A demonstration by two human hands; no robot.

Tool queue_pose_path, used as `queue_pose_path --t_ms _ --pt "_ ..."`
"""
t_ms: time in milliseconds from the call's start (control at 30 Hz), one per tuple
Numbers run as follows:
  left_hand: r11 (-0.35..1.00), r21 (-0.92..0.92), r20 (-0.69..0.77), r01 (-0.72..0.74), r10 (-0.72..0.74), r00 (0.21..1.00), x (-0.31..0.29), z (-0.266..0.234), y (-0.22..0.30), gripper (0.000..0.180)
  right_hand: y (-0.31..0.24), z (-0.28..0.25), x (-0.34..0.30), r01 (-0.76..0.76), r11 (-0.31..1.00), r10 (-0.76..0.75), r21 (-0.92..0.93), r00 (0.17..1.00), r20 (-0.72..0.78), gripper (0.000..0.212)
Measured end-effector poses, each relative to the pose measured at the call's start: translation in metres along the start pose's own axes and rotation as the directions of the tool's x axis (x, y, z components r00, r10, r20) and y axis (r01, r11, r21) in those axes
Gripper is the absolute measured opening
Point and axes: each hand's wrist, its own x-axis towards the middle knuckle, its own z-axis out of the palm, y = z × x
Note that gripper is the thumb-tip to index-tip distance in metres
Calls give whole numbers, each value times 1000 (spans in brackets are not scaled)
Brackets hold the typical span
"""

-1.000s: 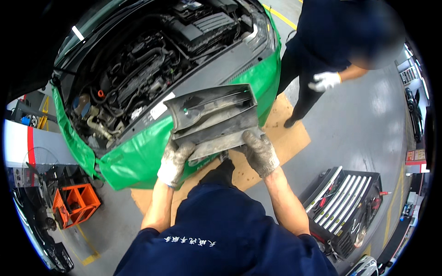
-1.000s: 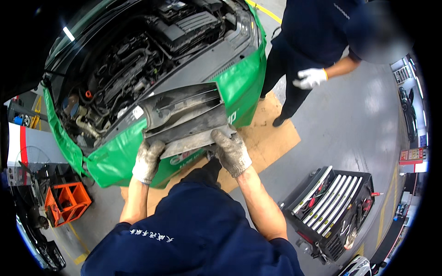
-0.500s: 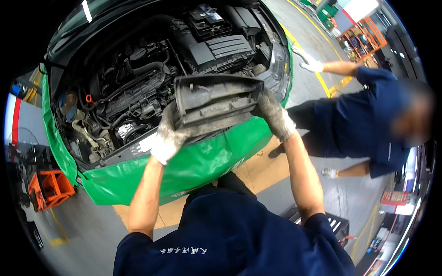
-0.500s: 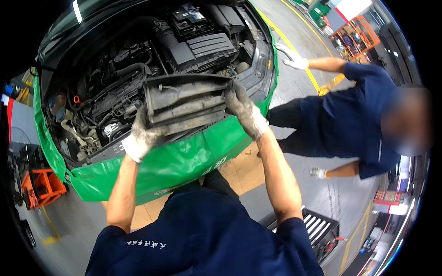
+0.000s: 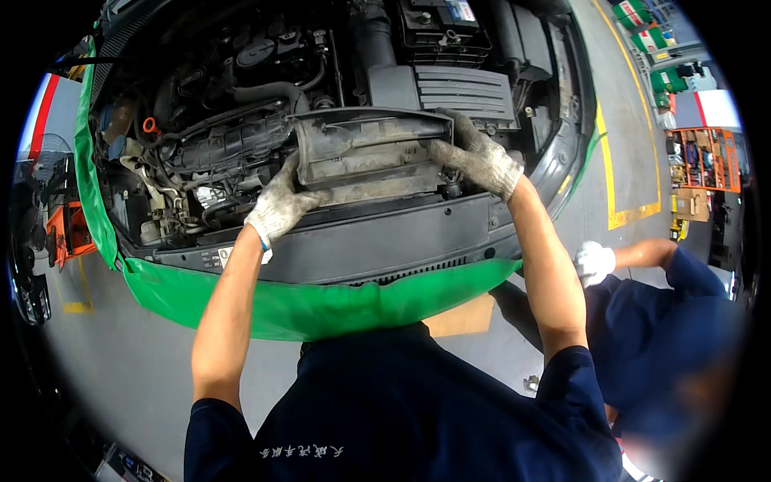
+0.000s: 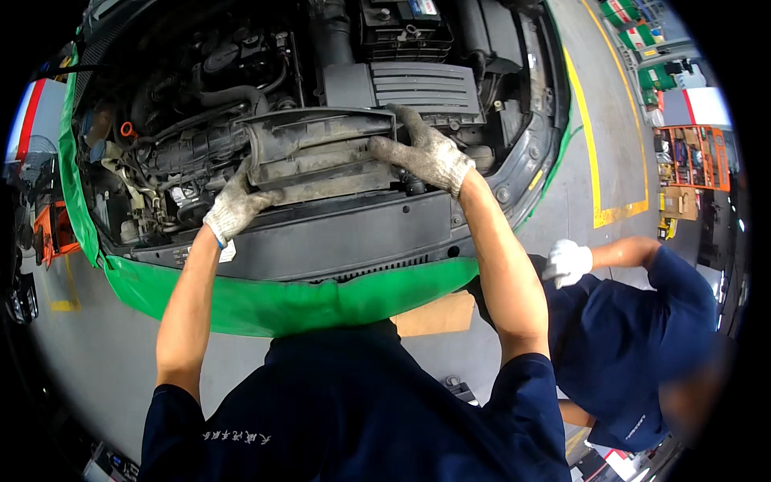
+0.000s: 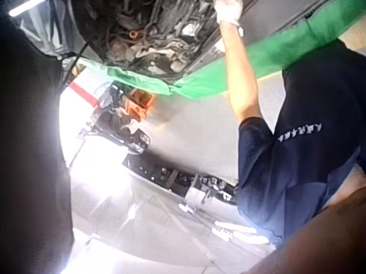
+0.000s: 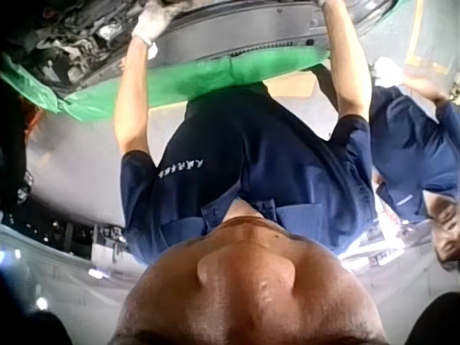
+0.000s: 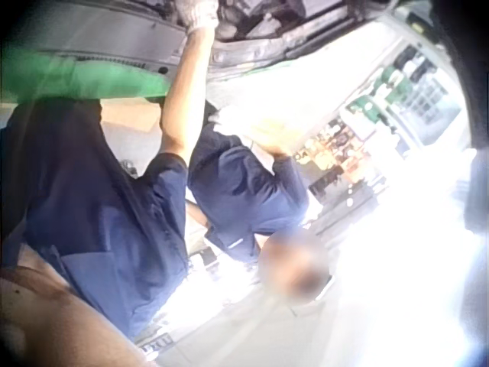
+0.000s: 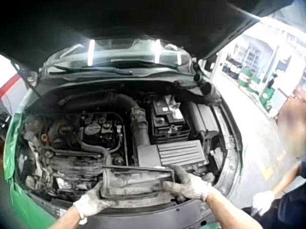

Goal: The person removes the air filter housing and air intake hose from a car engine bay. They use pliers to release a hose clamp and a power drill to remove bolts. The person retrieves tools from a toolbox and works alongside a coworker in a professional garage setting.

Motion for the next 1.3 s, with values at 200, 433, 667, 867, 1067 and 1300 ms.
queue_pose_path --t_ms 200,433,667,867,1067,1300 --pt "974 181 146 138 -166 975 30 24 -22 105 50 7 36 71 981 -103 178 979 177 102" --pt "948 298 357 114 -222 907 37 24 -78 111 72 28 41 32 987 -87 156 928 361 98" --pt "890 350 499 292 -441 746 72 34 -54 112 94 27 59 -286 933 170 216 884 436 91" --pt "909 357 512 213 -381 770 87 36 -57 115 108 23 60 -391 908 308 151 867 392 91" --pt "951 279 524 131 -265 810 83 34 -62 110 114 14 56 -285 943 205 174 906 371 94" --pt "951 250 599 184 -301 742 81 42 -67 116 105 5 53 -421 900 344 111 843 414 95"
